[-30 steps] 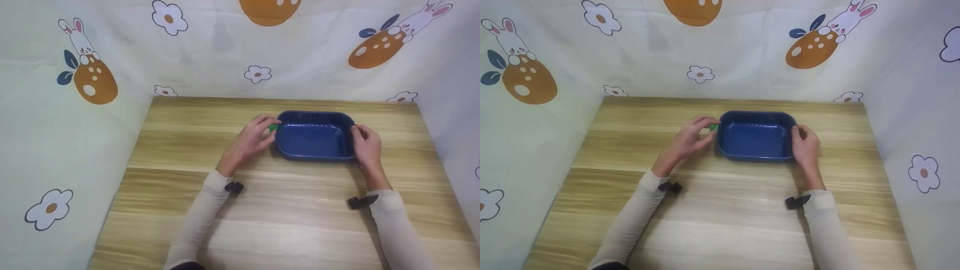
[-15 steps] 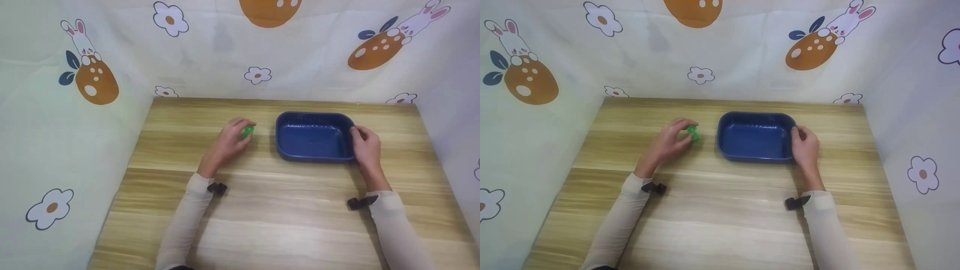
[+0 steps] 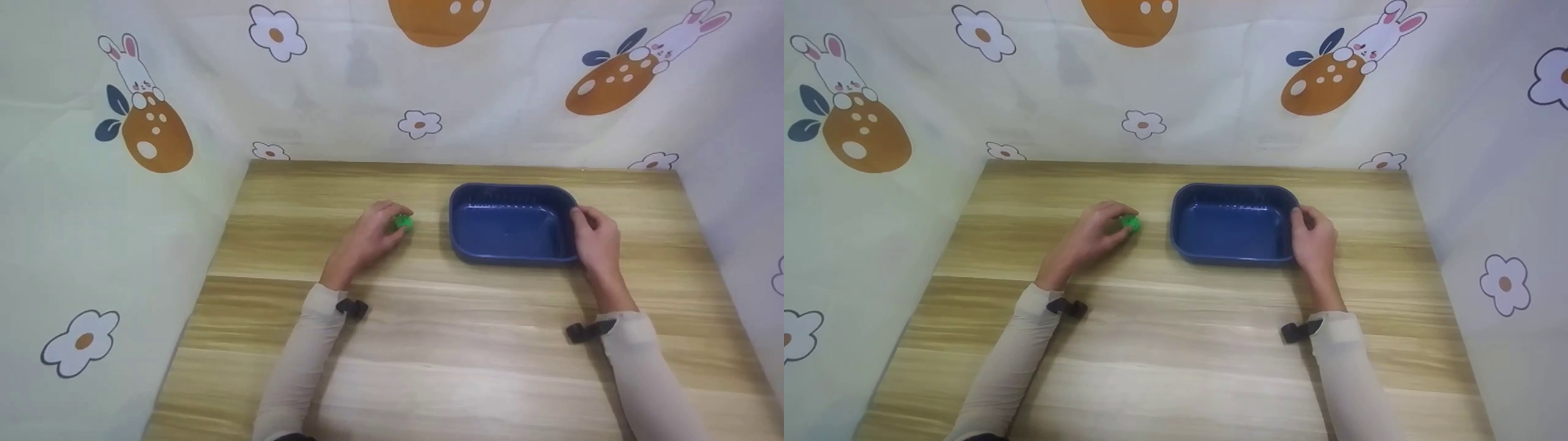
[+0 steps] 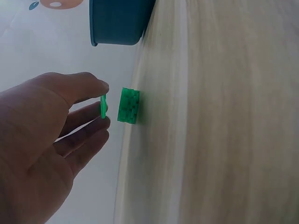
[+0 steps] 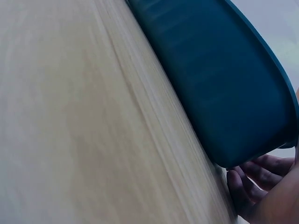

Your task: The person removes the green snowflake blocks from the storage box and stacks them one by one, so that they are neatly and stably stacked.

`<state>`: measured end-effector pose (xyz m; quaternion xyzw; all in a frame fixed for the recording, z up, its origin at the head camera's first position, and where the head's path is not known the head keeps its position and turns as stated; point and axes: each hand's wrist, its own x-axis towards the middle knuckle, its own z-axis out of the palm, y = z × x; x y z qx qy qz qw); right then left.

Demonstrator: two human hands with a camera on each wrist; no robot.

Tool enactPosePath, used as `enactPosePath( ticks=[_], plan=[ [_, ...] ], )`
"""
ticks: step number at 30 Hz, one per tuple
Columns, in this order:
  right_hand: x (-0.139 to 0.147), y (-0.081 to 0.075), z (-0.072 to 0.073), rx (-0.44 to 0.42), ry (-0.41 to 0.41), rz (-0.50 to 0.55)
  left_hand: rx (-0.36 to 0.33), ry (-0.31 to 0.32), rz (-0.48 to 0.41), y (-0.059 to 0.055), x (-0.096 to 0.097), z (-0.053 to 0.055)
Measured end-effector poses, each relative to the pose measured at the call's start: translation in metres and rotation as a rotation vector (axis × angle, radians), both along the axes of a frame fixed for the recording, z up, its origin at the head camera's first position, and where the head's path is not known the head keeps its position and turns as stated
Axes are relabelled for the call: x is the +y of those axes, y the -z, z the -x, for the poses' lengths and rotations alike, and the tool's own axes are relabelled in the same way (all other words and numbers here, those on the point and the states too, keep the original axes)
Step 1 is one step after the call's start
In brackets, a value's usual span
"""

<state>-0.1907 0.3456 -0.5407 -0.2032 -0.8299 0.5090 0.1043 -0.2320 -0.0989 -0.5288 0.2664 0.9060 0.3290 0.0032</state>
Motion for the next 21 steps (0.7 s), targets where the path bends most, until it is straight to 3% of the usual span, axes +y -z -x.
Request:
enactPosePath(
  ticks=[13,21],
  plan=[
    [-0.0017,-0.0008,-0.0018,0.009,0.001,-0.001,0.014,0.036,0.050,0.0077,0.0005,0.0029],
    [0.0001,0.0002,-0.0010,0.008,0.004,-0.007,-0.005,0.011,0.080,0.0079,0.0008,0.0010]
  ],
)
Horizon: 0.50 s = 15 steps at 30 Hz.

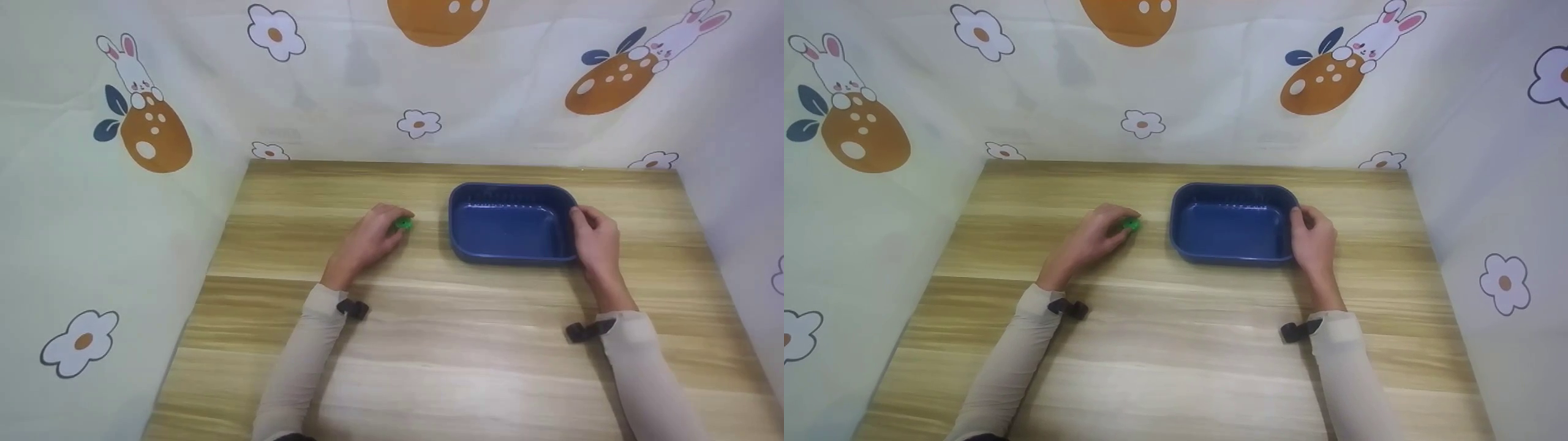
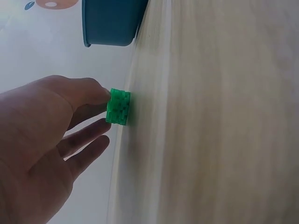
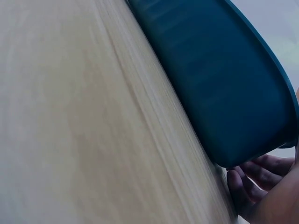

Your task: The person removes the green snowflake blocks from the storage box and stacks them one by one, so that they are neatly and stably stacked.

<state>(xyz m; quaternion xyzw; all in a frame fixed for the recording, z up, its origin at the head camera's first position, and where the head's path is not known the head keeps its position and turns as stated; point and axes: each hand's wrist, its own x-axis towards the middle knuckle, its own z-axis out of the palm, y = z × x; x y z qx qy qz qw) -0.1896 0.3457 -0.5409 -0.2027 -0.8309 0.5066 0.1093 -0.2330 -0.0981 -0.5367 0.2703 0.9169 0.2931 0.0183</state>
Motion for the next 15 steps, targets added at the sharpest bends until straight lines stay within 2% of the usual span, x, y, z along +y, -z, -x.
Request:
enactPosePath(
  ticks=[10,15],
  plan=[
    [-0.0006,0.0003,0.0006,0.001,0.005,-0.003,-0.016,-0.004,-0.015,0.0005,-0.0004,0.0003],
    [-0.0001,0.0005,0.0008,0.001,0.002,0.007,0.003,0.000,-0.032,0.0020,-0.0004,0.0013]
  ],
)
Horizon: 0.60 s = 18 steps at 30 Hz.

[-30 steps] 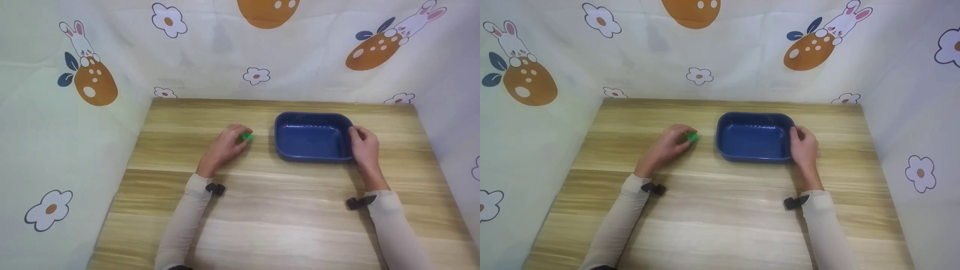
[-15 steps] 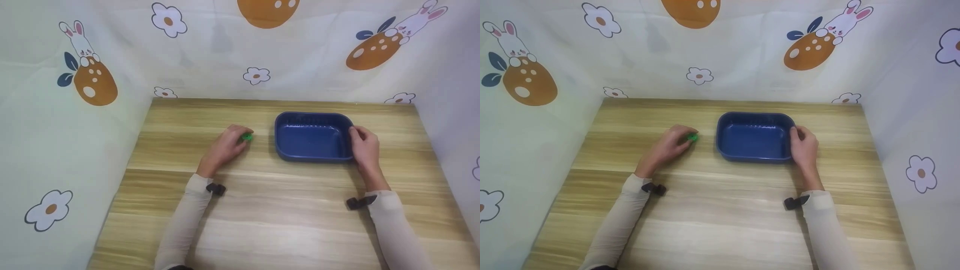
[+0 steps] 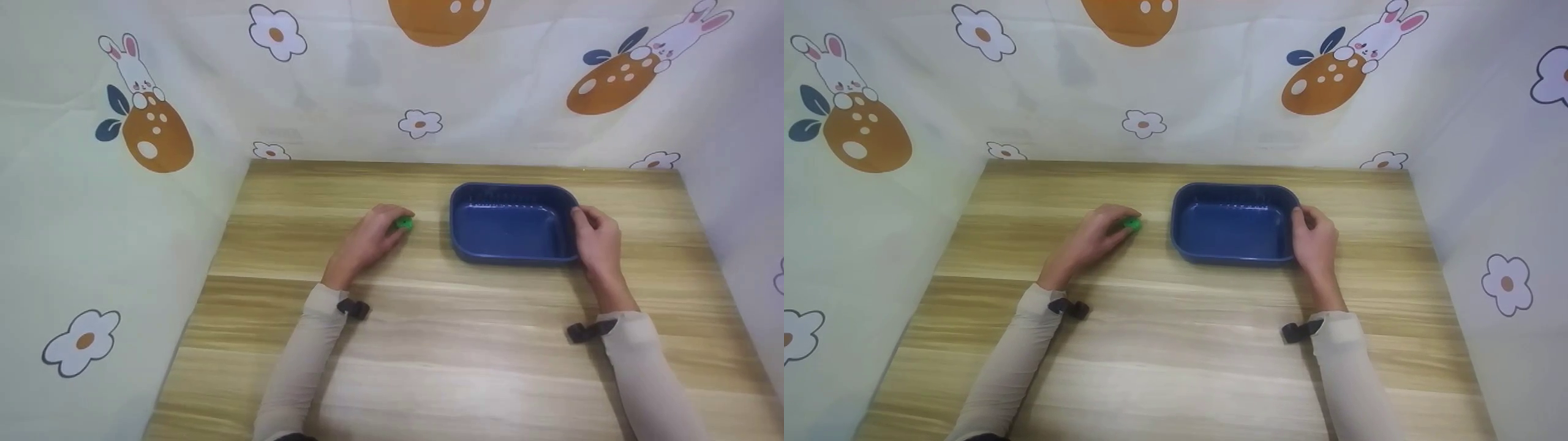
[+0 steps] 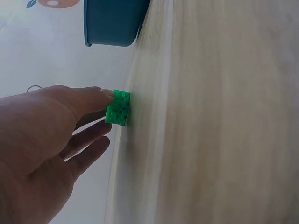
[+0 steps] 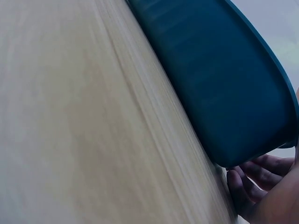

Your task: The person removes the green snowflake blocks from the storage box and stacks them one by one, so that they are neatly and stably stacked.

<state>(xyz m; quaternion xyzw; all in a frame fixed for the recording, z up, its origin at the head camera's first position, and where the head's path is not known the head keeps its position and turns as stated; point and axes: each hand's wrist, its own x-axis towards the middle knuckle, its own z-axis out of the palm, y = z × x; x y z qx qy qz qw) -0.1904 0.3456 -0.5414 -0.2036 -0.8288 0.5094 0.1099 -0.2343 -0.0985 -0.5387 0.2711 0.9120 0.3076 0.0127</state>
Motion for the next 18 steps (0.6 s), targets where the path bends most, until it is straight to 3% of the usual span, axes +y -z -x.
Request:
enactPosePath(
  ticks=[9,14,18],
  plan=[
    [0.000,-0.001,-0.001,-0.014,-0.001,0.019,0.017,0.016,0.000,-0.002,0.001,0.000],
    [-0.002,-0.001,0.002,-0.037,-0.020,0.023,0.030,-0.016,-0.007,-0.006,-0.003,0.000],
    [-0.003,-0.008,0.002,-0.043,-0.034,0.016,0.095,-0.066,-0.010,-0.015,-0.007,-0.001]
  ],
)
